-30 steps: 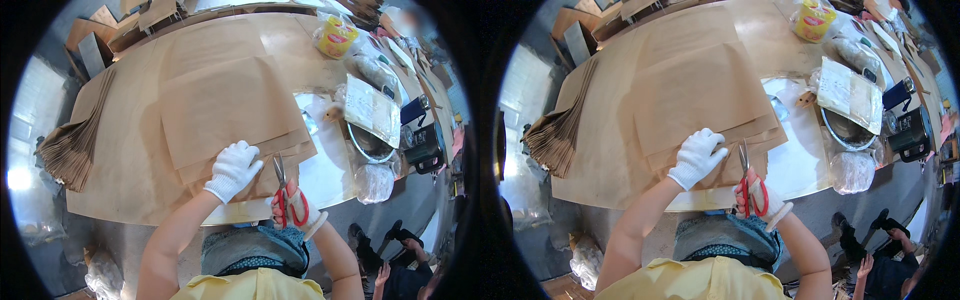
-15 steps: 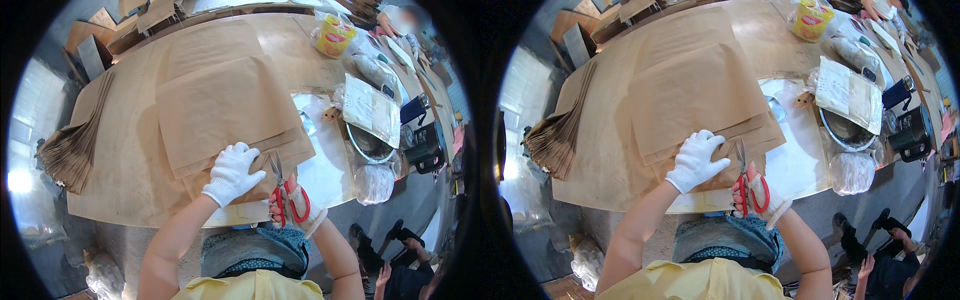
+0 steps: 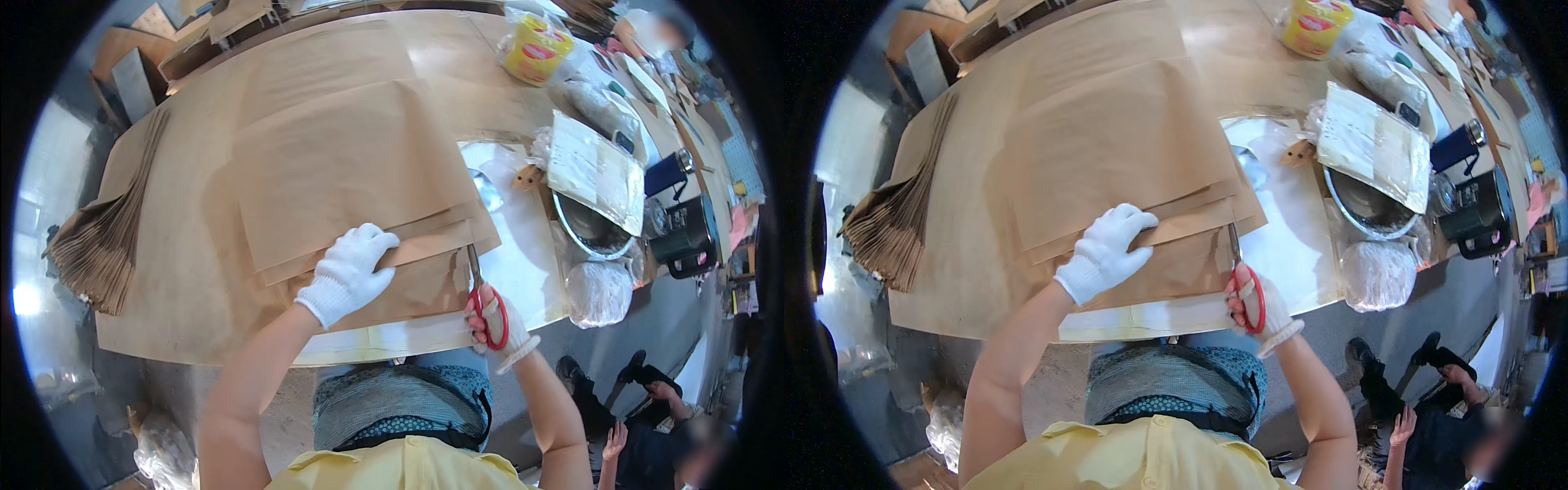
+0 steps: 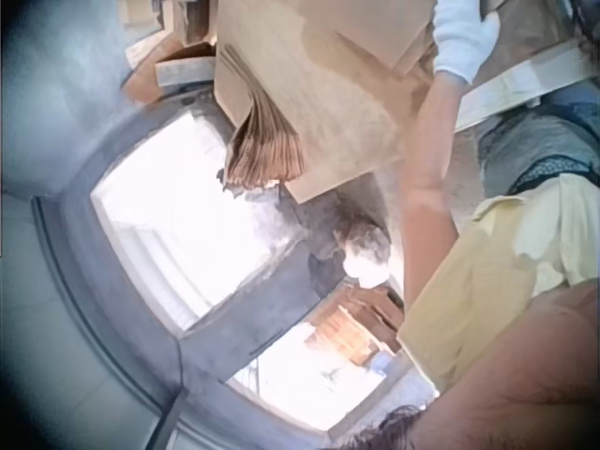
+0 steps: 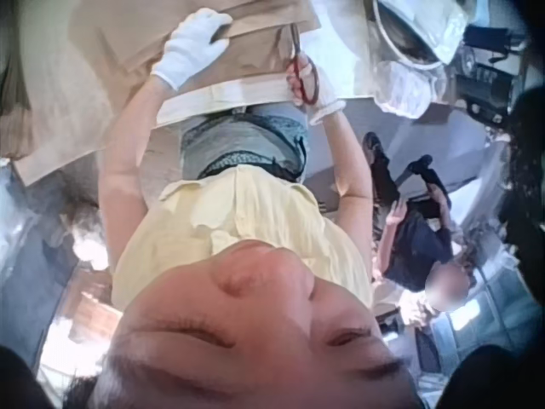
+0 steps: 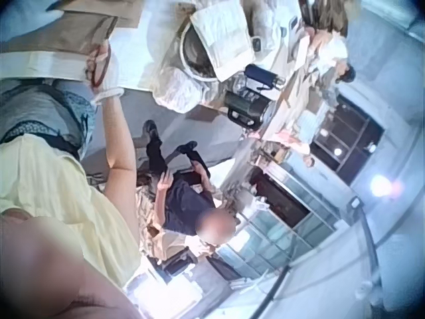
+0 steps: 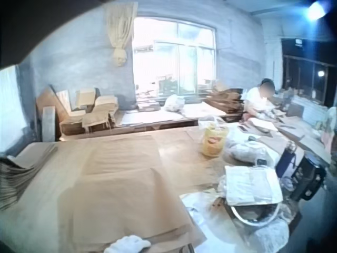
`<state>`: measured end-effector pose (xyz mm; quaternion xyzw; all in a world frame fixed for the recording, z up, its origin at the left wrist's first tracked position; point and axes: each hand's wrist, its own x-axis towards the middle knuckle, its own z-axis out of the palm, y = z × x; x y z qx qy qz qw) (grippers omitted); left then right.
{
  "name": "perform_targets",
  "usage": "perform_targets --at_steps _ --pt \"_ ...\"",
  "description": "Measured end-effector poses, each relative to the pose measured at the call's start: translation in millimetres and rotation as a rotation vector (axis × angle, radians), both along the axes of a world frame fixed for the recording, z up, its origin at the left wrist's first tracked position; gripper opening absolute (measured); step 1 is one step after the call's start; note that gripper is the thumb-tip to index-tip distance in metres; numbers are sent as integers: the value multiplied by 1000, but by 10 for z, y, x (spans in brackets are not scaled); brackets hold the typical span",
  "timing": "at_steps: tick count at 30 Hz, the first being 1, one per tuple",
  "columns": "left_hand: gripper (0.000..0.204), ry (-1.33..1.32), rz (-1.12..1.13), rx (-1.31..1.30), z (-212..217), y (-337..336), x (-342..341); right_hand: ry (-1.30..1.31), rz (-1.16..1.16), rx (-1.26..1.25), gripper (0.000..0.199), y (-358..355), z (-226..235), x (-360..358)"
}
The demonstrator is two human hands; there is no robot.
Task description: The person cuts multiple sheets of brown paper into smaller rectangles using red-handled scissors, then folds each piece into a compact shape using a metal ruler to crease the edges. The finished folded pieces are stacked on the table.
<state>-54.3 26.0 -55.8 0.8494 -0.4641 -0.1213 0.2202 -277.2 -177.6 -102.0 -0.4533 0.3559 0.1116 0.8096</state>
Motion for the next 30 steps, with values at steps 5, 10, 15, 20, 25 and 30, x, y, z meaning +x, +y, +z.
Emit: perform_targets --at_steps 5,10,15,20,25,30 --pt "40 358 -51 50 9 19 372 51 195 209 38 1062 270 95" --pt "47 566 -8 286 426 -112 402 -101 641 -60 52 1708 151 420" --pt "45 381 -69 150 150 40 377 30 595 -137 46 1919 220 600" --pt "27 -227 -154 431 680 -139 356 2 677 -68 50 1635 130 403" --pt "17 -940 5 -29 2180 -98 615 -29 922 -300 36 1308 675 262" --pt "19 -1061 133 -610 2189 -366 436 -16 390 59 50 1014 235 16"
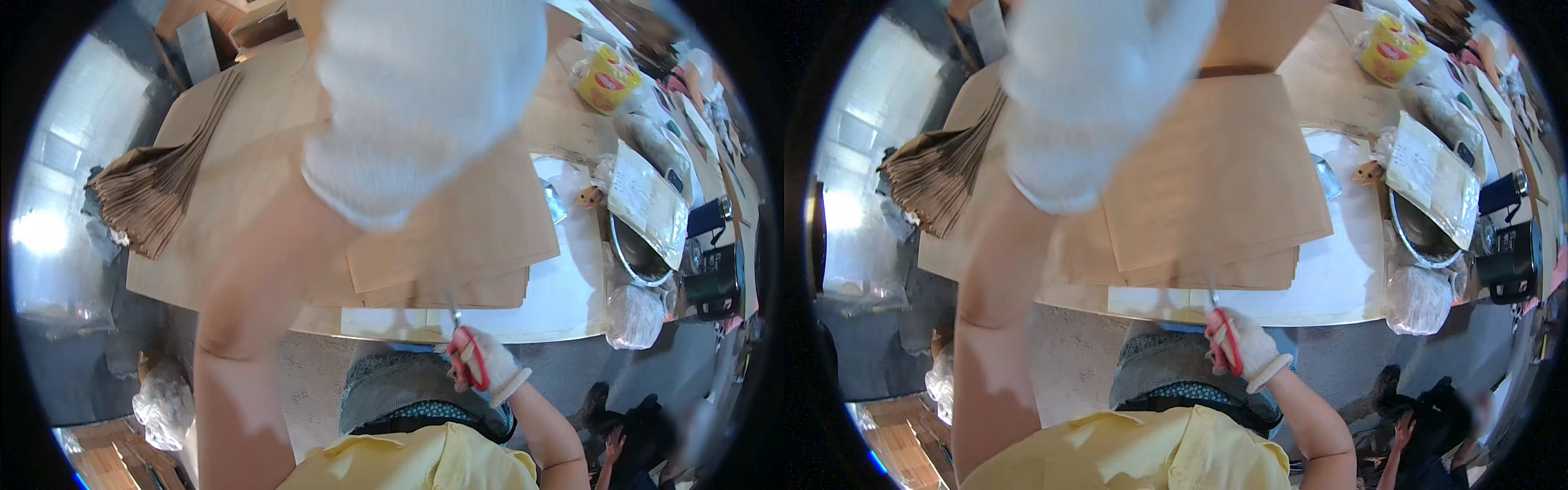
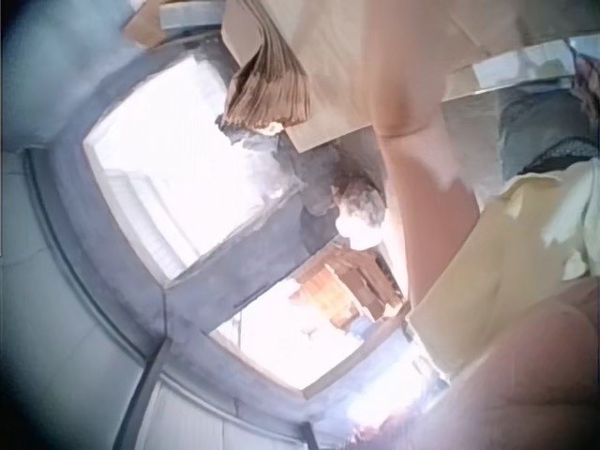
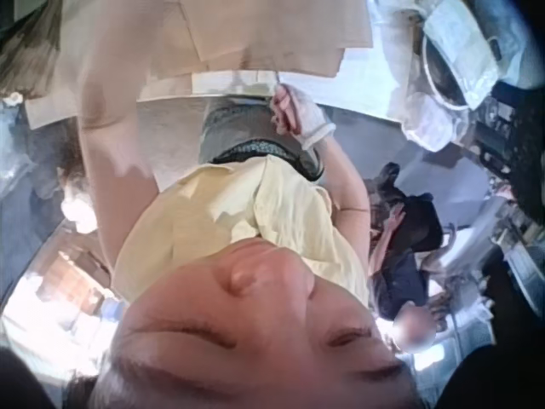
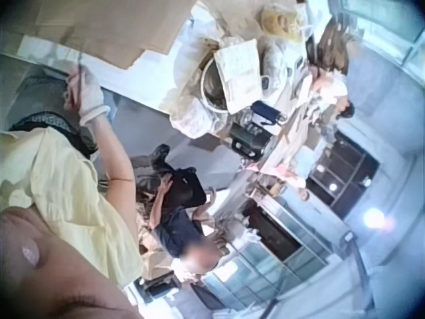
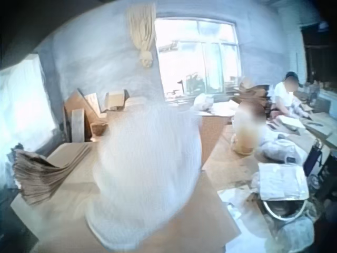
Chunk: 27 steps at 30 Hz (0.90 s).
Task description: The person cuts multiple sheets of brown paper into smaller rectangles using red-handled scissors, then folds each piece into a compact shape using a metal ruler to crease the edges. The finished folded pieces are stacked on the table.
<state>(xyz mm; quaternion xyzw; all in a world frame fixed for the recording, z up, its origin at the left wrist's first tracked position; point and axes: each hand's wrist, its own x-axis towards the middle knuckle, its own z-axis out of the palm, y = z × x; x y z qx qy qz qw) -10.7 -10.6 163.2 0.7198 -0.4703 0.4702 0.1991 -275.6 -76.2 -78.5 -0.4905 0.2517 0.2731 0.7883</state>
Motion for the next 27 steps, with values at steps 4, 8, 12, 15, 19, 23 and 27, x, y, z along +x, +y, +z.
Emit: perform_targets --at_steps 4,8,12,15,19,23,27 --pt "15 566 -133 461 -1304 149 -306 63 -255 243 72 -190 32 79" --pt "31 923 -62 606 -2175 491 -543 62 -387 260 94 -227 450 92" --pt "39 1001 46 705 -2175 380 -699 154 -372 380 95 -427 132 105" --pt "39 1007 131 706 -2132 302 -729 6 -226 207 82 -492 143 116" --pt "35 997 91 648 -2207 378 -680 105 -73 7 63 -596 238 -136" --pt "33 1007 36 647 -2194 390 -648 18 -300 -184 57 -923 111 -86" --pt "32 984 -83 618 -2221 456 -571 40 -394 -155 53 -992 -99 -35"
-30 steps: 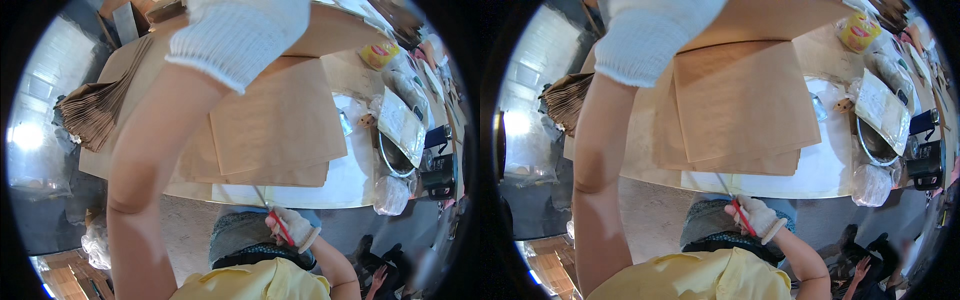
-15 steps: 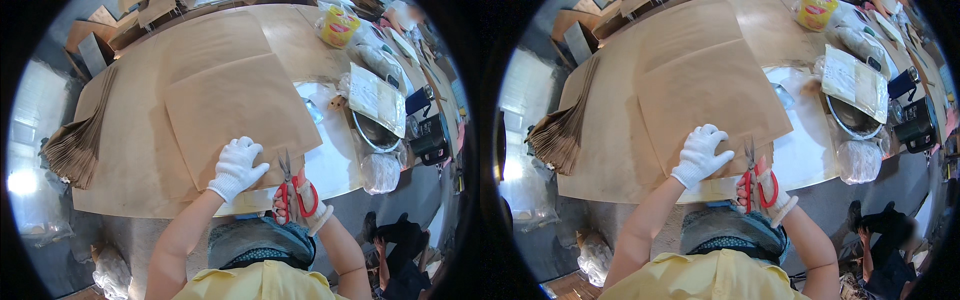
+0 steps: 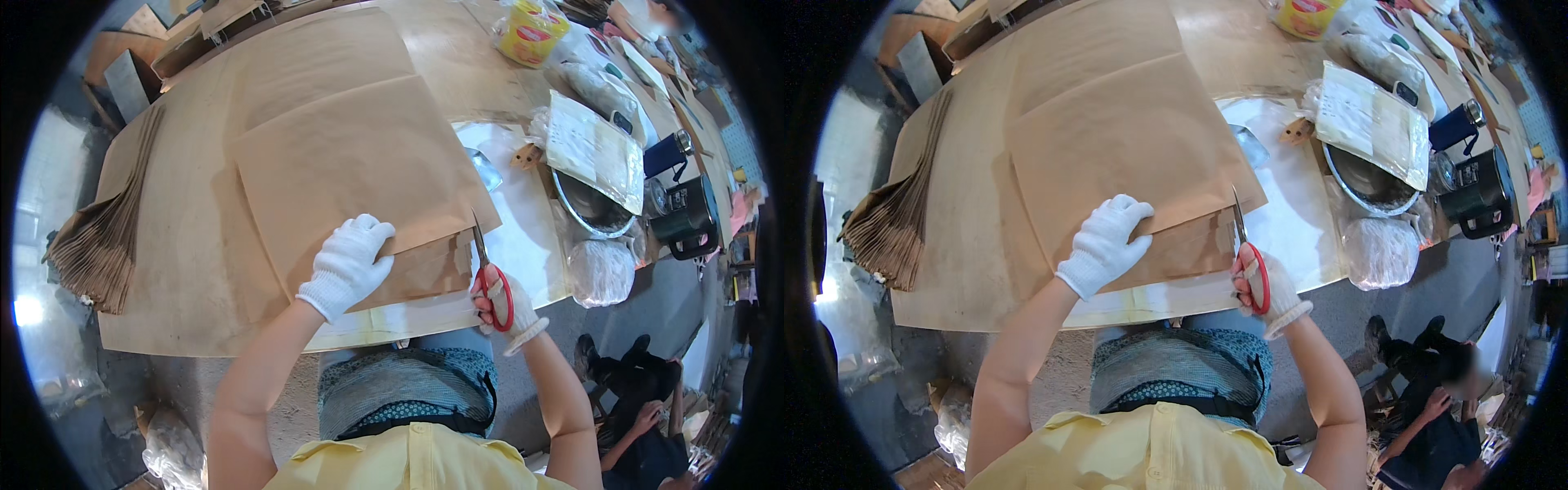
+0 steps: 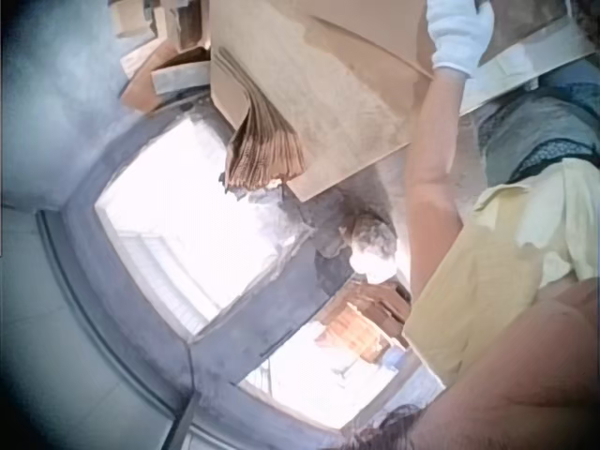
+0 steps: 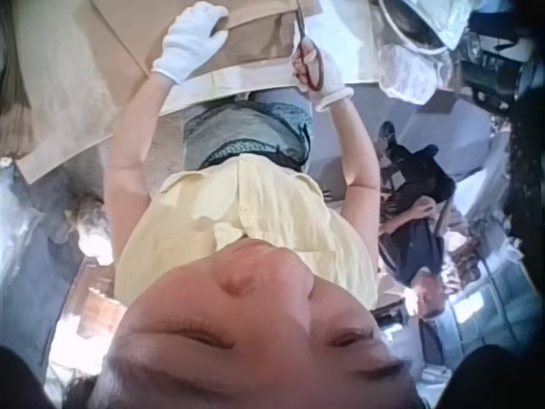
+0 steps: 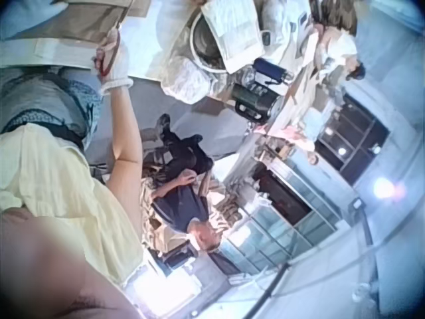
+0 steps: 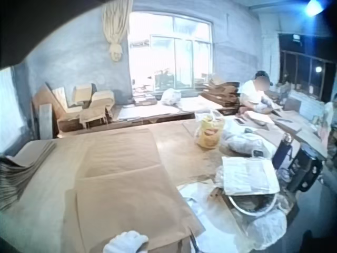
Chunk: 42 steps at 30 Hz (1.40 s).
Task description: The person cuts multiple sheets of brown paper into smaller rectangles using red-handled scissors, then folds each piece into a compact shape using a metal ruler to crease the edges. The finished folded pieces are stacked on the table.
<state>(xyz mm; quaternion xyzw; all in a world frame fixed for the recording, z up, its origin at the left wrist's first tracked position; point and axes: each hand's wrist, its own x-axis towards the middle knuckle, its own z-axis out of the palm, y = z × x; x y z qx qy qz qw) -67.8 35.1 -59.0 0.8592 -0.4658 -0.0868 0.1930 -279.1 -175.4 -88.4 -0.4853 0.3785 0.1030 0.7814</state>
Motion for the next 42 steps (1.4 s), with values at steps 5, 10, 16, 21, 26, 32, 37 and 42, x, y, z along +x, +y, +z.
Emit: perform_targets --at_steps 5,10,16,21,26,32,37,42 --pt "33 362 -87 60 14 15 399 32 72 269 45 888 173 36" --pt "44 689 -6 279 449 -96 495 -164 641 90 53 1649 169 349" --pt "43 528 -35 228 308 -82 436 -32 507 120 52 1921 27 528" --pt "15 -124 14 52 110 -81 409 105 485 185 44 1474 220 302" --pt "17 -384 -130 79 97 -111 128 -26 195 451 73 788 342 -22" --pt "34 -74 -21 63 -61 -140 -195 59 43 483 95 561 325 -56" --pt "31 -12 100 111 4 -245 -319 -12 182 305 82 480 274 -55" --pt "24 -40 61 57 -107 -166 -265 8 228 160 66 187 274 -325"
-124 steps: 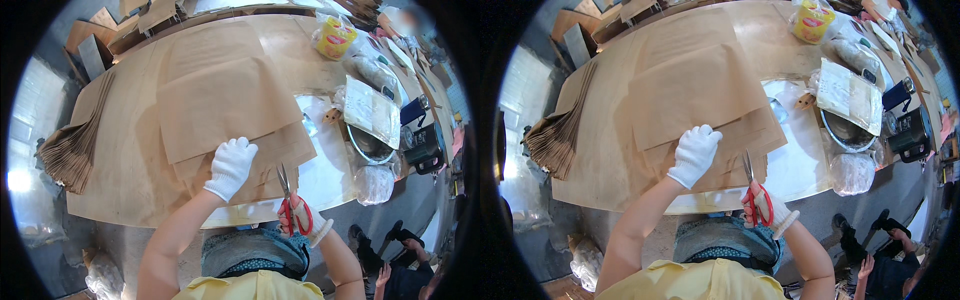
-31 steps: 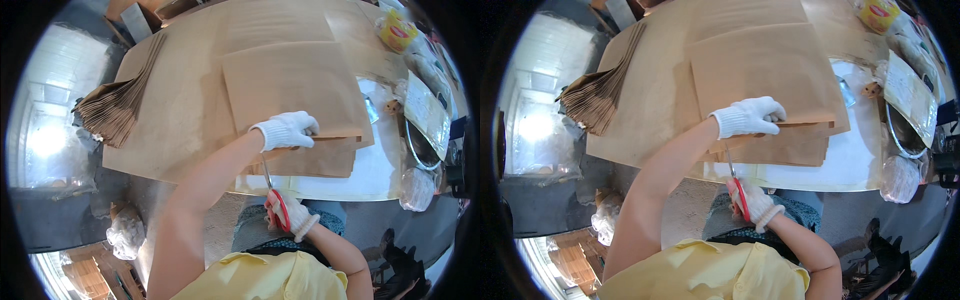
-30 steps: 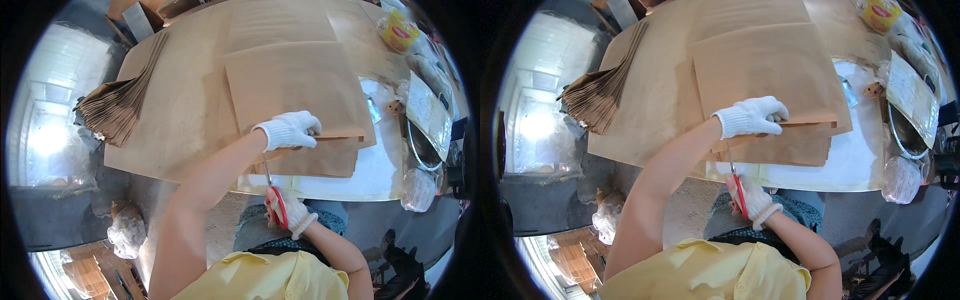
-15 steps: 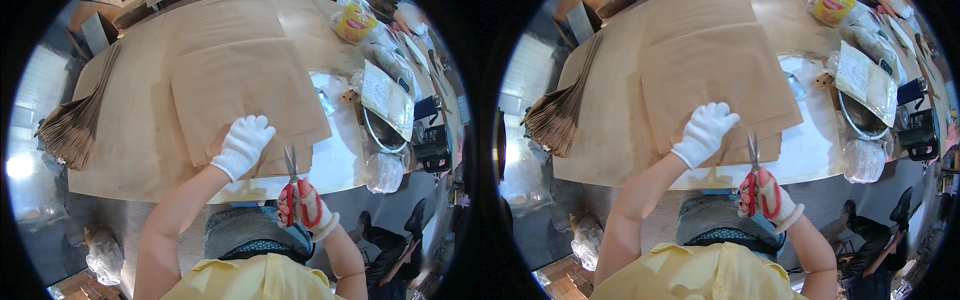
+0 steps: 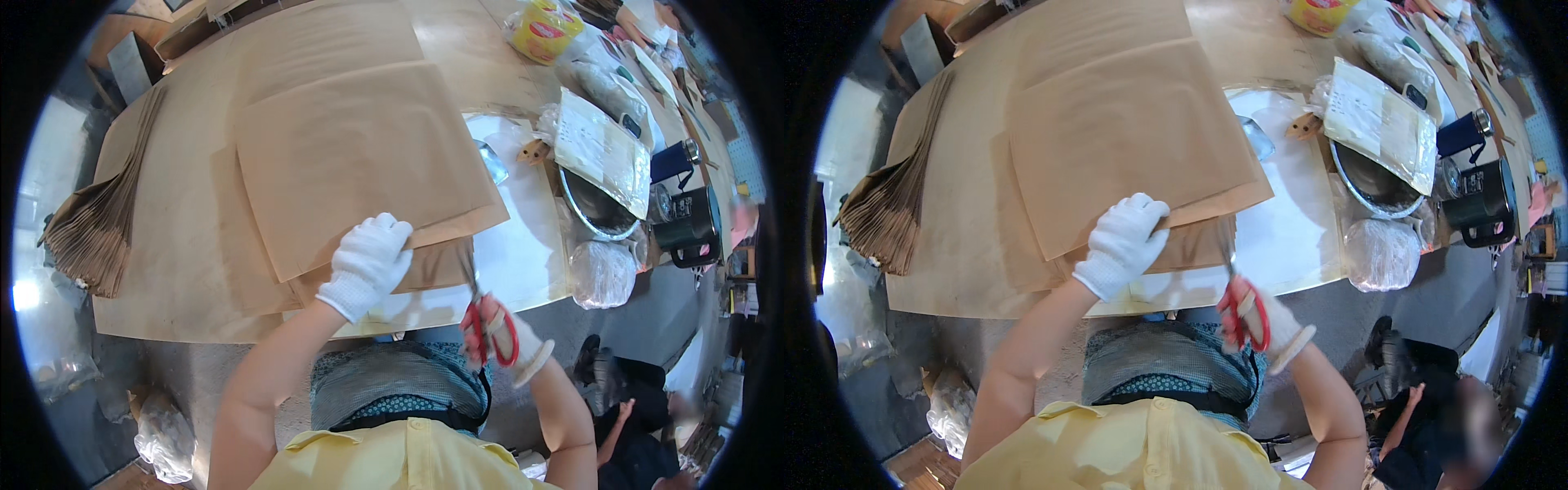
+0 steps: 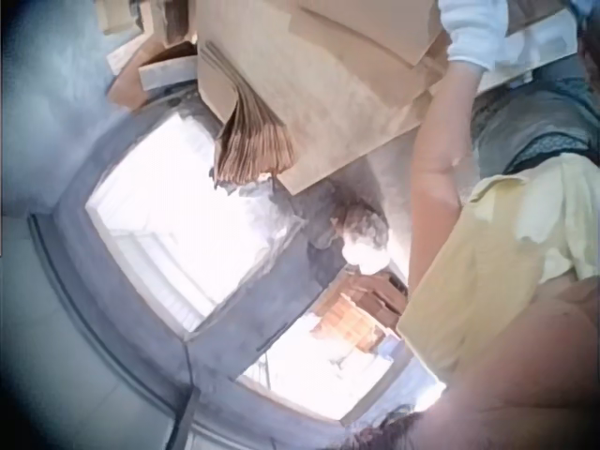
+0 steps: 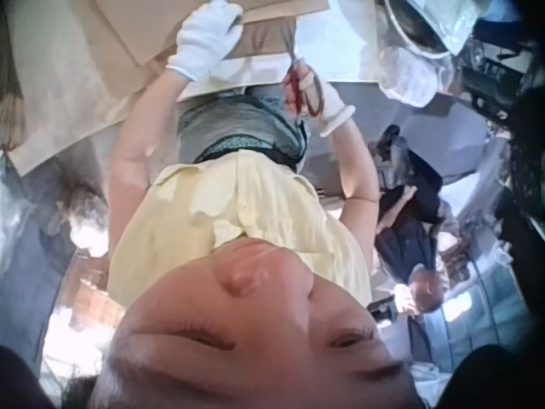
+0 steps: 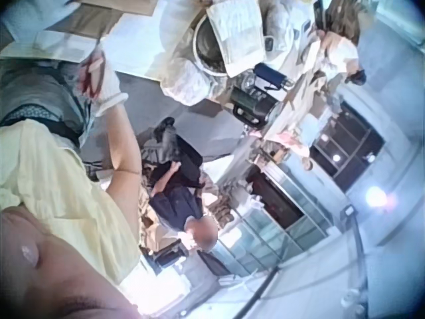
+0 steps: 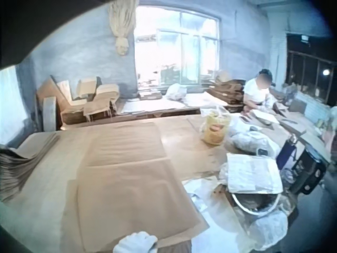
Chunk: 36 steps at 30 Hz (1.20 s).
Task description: The person cuts multiple sheets of brown paper into smaller rectangles using red-handled scissors, then folds each piece into a compact shape using a metal ruler to crease the edges. The finished folded pieces are stacked on the table.
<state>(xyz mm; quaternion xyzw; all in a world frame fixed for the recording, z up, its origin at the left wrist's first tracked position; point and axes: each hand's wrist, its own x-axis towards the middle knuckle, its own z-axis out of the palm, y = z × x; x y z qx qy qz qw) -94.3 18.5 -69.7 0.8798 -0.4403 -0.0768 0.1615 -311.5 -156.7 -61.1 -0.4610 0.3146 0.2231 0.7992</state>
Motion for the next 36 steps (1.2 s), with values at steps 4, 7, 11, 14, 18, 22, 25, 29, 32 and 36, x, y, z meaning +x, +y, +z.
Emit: perform_targets --at_steps 4,7,11,14,18,22,25,29,32,36 --pt "25 63 -31 -17 77 12 32 93 -71 -300 57 -373 -106 198" --pt "25 151 -66 -58 68 47 98 24 -156 -235 51 -313 -255 113" --pt "28 431 -103 -2 66 32 371 -12 -143 49 50 263 -331 -34" --pt "36 591 -153 104 156 26 594 25 23 346 53 840 -129 162" --pt "42 762 -84 207 504 -30 580 -150 443 14 63 1278 -173 437" --pt "44 672 -159 168 358 -22 595 3 401 -100 58 1504 -43 677" --pt "36 592 -99 137 418 26 484 49 395 -1 56 1511 -250 603" --pt "31 47 -273 393 854 -39 688 -115 351 171 42 1323 -120 379" --pt "30 -367 -340 182 1594 -164 1161 -216 332 278 57 1077 -30 206" --pt "24 -909 -57 325 3000 -74 1268 -257 343 446 79 948 51 162"
